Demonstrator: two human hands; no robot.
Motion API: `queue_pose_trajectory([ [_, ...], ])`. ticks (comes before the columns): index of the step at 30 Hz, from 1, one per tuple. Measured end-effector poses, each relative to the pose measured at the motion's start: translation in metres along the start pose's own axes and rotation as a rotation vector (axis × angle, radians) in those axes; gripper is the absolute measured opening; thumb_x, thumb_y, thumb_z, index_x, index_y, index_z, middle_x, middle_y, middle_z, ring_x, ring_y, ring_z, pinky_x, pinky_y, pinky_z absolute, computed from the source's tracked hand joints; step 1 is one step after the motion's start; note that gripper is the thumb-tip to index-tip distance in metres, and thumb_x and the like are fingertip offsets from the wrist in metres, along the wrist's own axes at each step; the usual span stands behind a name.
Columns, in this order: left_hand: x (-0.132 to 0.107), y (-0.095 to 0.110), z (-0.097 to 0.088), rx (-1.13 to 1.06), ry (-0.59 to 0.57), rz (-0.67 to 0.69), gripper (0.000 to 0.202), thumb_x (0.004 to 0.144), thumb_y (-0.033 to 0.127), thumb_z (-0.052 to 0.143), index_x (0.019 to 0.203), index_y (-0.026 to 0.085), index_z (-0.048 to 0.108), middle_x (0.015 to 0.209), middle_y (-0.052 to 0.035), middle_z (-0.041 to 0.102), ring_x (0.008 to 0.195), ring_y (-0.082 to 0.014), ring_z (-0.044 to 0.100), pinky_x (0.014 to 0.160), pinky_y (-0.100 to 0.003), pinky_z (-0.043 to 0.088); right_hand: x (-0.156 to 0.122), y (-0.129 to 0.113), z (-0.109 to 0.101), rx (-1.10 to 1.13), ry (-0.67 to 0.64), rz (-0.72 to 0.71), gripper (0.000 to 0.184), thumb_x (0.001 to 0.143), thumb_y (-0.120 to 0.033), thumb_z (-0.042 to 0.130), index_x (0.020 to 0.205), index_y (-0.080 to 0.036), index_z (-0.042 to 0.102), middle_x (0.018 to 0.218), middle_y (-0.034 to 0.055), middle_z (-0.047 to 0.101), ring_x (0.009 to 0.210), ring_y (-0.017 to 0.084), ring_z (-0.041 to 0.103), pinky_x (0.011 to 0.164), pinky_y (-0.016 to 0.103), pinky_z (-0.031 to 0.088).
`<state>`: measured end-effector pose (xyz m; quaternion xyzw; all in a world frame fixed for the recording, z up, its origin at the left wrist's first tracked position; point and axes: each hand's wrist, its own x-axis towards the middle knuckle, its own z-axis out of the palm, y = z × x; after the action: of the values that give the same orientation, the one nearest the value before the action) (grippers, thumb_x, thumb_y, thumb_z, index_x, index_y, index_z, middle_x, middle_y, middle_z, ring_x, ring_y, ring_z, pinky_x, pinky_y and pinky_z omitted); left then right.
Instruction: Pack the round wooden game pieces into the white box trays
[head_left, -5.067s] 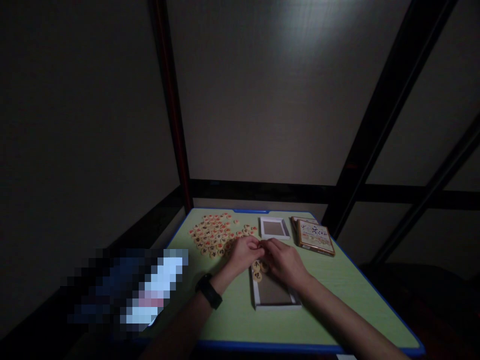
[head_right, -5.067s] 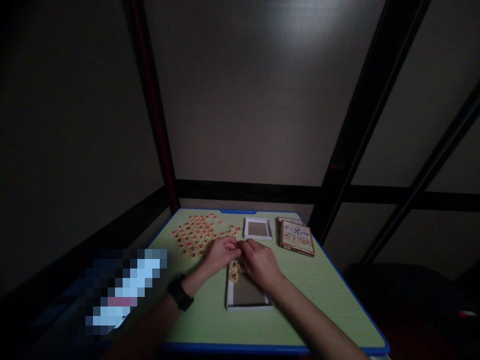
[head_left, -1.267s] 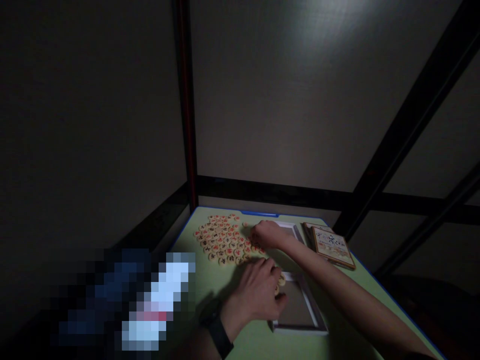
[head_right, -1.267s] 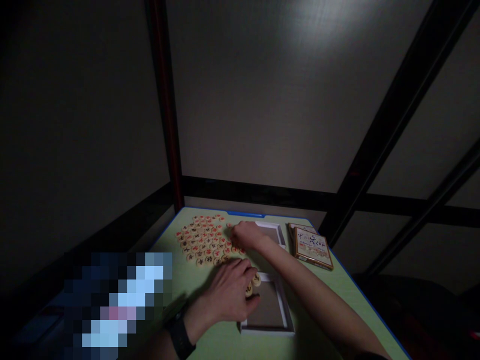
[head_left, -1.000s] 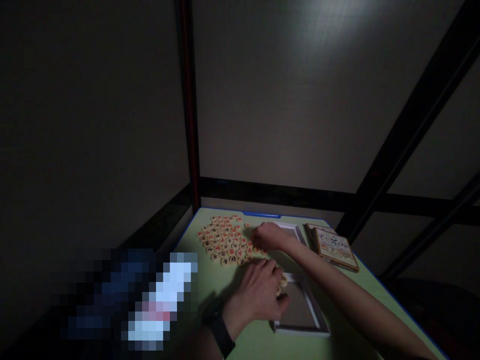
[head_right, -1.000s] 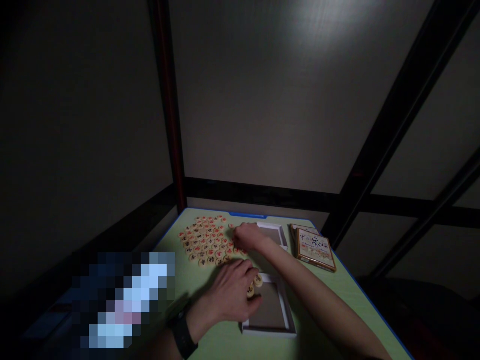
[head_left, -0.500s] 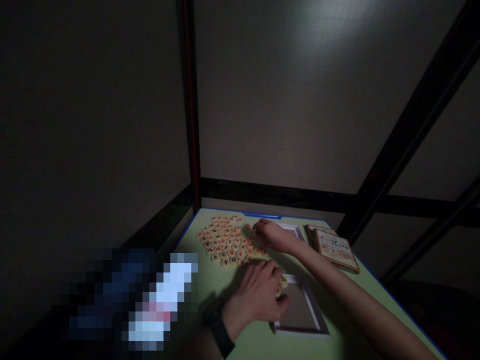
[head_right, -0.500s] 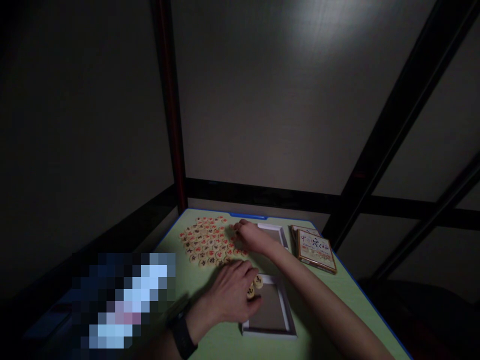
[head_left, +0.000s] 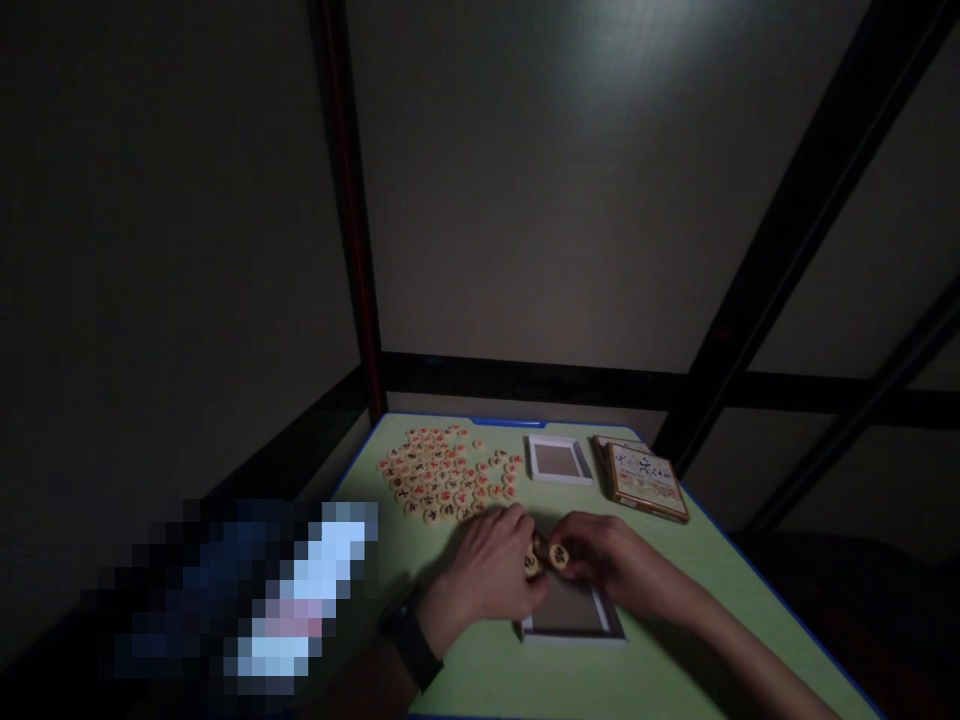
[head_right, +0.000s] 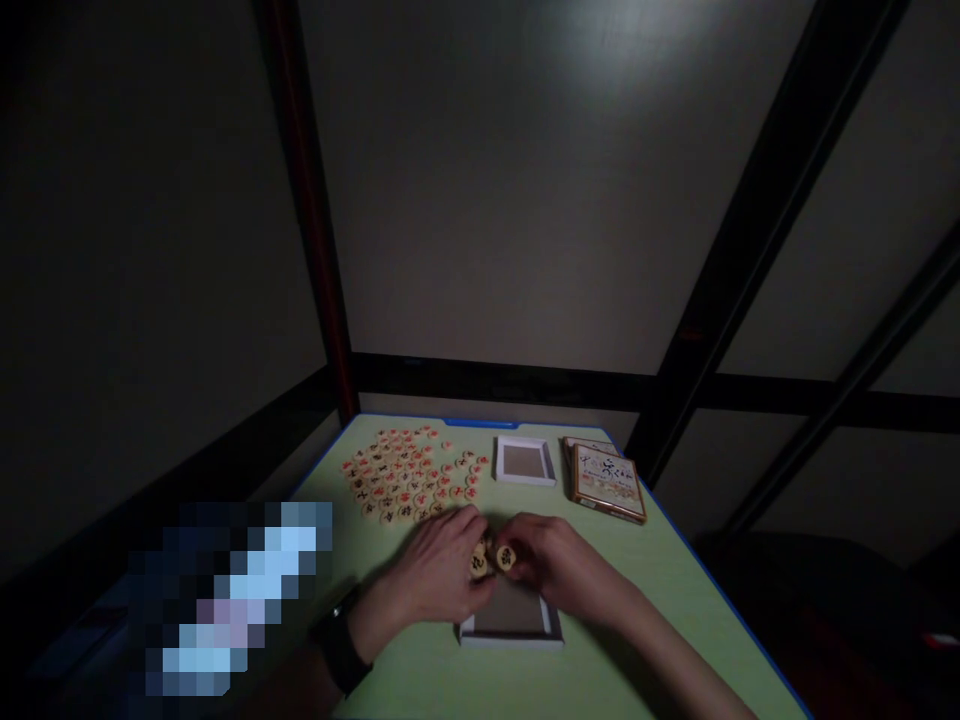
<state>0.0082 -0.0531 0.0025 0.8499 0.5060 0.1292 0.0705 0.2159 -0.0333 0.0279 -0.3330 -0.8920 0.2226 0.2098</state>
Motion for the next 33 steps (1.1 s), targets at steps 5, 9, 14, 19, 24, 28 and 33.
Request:
queue_pose_trajectory([
  [5,-0.003,0.001,-0.003,-0.017,-0.006,-0.002,0.029,0.078,0.035,0.060,0.104,0.021,0.058,0.111,-0.0079,0.062,0.101,-0.0249,0.060,0.091,-0.038,0.052,-0.007,0.004,0.021,0.051,-0.012,0.003,0.029,0.070,0.005,0.059,0.086,-0.017,0.069,0.085,0.0037,0.070,0.076,0.016,0.063,0.070,0.024,0.046],
  [9,-0.003,0.001,-0.003,-0.048,-0.006,-0.001,0.025,0.079,0.031,0.058,0.102,0.021,0.057,0.110,-0.0075,0.060,0.100,-0.0236,0.060,0.090,-0.037,0.052,-0.006,0.008,0.029,0.042,0.024,-0.019,0.027,0.072,0.004,0.060,0.088,-0.016,0.071,0.087,0.0057,0.067,0.078,0.018,0.063,0.072,0.025,0.048],
  [14,-0.004,0.000,-0.003,-0.063,-0.013,0.014,0.024,0.079,0.029,0.057,0.102,0.022,0.056,0.110,-0.0070,0.059,0.101,-0.0233,0.059,0.092,-0.036,0.052,-0.006,0.011,0.036,0.019,0.080,-0.044,0.025,0.074,0.002,0.060,0.087,-0.017,0.068,0.091,0.0072,0.064,0.083,0.019,0.063,0.074,0.026,0.048],
  [19,-0.004,0.000,-0.004,-0.067,-0.022,0.003,0.028,0.079,0.028,0.057,0.106,0.021,0.056,0.113,-0.0074,0.058,0.104,-0.0232,0.058,0.095,-0.036,0.051,-0.005,0.013,0.037,0.035,0.115,-0.033,0.030,0.072,0.005,0.057,0.090,-0.018,0.067,0.089,0.0059,0.064,0.081,0.018,0.063,0.072,0.025,0.048],
  [24,-0.005,0.000,-0.005,-0.079,-0.031,0.002,0.027,0.080,0.030,0.058,0.105,0.021,0.056,0.115,-0.0083,0.058,0.105,-0.0231,0.058,0.096,-0.035,0.050,-0.005,0.010,0.036,0.068,0.119,0.004,0.033,0.069,0.007,0.053,0.085,-0.019,0.065,0.083,0.0031,0.064,0.075,0.016,0.063,0.068,0.023,0.047],
  [28,-0.005,0.001,-0.005,-0.075,-0.019,0.005,0.027,0.079,0.028,0.059,0.105,0.021,0.057,0.114,-0.0080,0.059,0.104,-0.0230,0.058,0.096,-0.036,0.050,-0.005,0.010,0.034,0.066,0.128,0.018,0.032,0.068,0.006,0.054,0.085,-0.019,0.064,0.086,0.0040,0.064,0.077,0.017,0.064,0.068,0.023,0.048],
  [33,-0.006,0.001,-0.005,-0.093,-0.014,-0.004,0.031,0.079,0.028,0.060,0.109,0.021,0.057,0.114,-0.0082,0.059,0.106,-0.0235,0.058,0.097,-0.036,0.050,-0.005,0.013,0.035,0.066,0.130,0.035,0.031,0.067,0.008,0.058,0.082,-0.019,0.063,0.083,0.0028,0.064,0.076,0.016,0.063,0.068,0.023,0.047],
])
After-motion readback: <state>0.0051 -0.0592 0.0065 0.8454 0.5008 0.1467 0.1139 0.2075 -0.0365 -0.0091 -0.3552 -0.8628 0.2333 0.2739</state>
